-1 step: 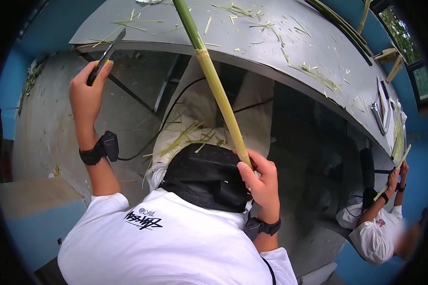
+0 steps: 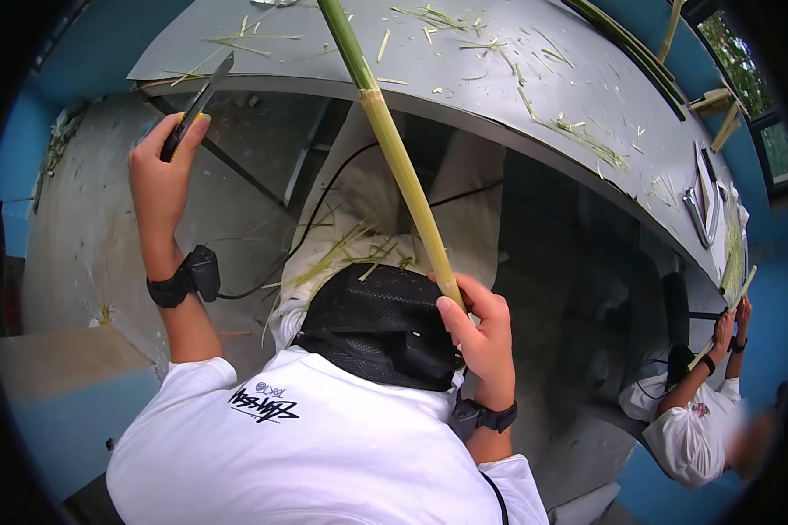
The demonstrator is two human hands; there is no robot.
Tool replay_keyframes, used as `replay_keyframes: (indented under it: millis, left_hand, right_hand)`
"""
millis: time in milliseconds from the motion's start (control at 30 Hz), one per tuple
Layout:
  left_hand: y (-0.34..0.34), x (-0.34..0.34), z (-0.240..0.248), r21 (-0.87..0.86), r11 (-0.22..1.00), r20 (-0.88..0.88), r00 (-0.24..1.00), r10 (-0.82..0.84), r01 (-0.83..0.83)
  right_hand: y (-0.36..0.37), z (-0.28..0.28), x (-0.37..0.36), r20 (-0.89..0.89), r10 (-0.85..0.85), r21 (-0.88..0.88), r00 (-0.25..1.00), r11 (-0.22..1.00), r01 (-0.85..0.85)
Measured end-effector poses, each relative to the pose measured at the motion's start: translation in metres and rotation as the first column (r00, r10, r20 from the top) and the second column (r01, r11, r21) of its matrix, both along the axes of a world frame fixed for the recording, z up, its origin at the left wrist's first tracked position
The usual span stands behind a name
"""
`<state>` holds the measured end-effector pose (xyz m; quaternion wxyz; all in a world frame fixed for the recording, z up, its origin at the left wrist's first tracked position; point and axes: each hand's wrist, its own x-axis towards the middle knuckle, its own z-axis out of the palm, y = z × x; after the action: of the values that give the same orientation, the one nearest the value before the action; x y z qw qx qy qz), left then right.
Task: Shaving or cleaning a bamboo stalk with a utility knife to prepare it for manufacturing.
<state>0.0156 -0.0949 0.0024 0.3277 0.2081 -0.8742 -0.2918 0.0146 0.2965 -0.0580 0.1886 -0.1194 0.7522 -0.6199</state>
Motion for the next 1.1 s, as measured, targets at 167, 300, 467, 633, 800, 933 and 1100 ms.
replay_keyframes:
  millis: [167, 300, 467, 633, 800, 933, 1100]
  left_hand:
    - [0.032, -0.003, -0.003, 0.002, 0.97, -0.1, 0.965, -0.241, 0.242]
    - [0.056, -0.009, -0.007, -0.003, 0.921, -0.055, 0.92, -0.389, 0.39]
    - [0.068, -0.016, -0.013, -0.054, 0.9, -0.015, 0.901, -0.433, 0.432]
    - [0.067, -0.019, -0.009, -0.015, 0.908, 0.004, 0.908, -0.419, 0.419]
    - [0.058, -0.02, -0.009, -0.049, 0.912, 0.079, 0.912, -0.403, 0.407]
    - [0.061, -0.021, -0.006, -0.011, 0.91, 0.059, 0.909, -0.412, 0.414]
    - [0.062, -0.021, -0.003, 0.038, 0.923, 0.084, 0.919, -0.385, 0.383]
  right_hand:
    - [-0.007, 0.0, -0.003, -0.055, 0.032, 0.018, 0.998, 0.999, -0.031]
    - [-0.012, 0.005, -0.004, -0.08, 0.043, 0.063, 0.996, 0.997, -0.038]
    - [-0.011, 0.004, -0.005, -0.081, 0.033, 0.072, 0.996, 0.997, -0.027]
    - [-0.011, 0.001, -0.005, -0.11, 0.033, 0.047, 0.993, 0.999, -0.028]
    - [-0.014, 0.002, -0.005, -0.107, 0.033, 0.057, 0.994, 0.998, -0.027]
    - [-0.01, 0.005, -0.006, -0.073, 0.04, 0.072, 0.997, 0.997, -0.034]
    - [-0.012, 0.002, -0.005, -0.103, 0.035, 0.049, 0.994, 0.998, -0.03]
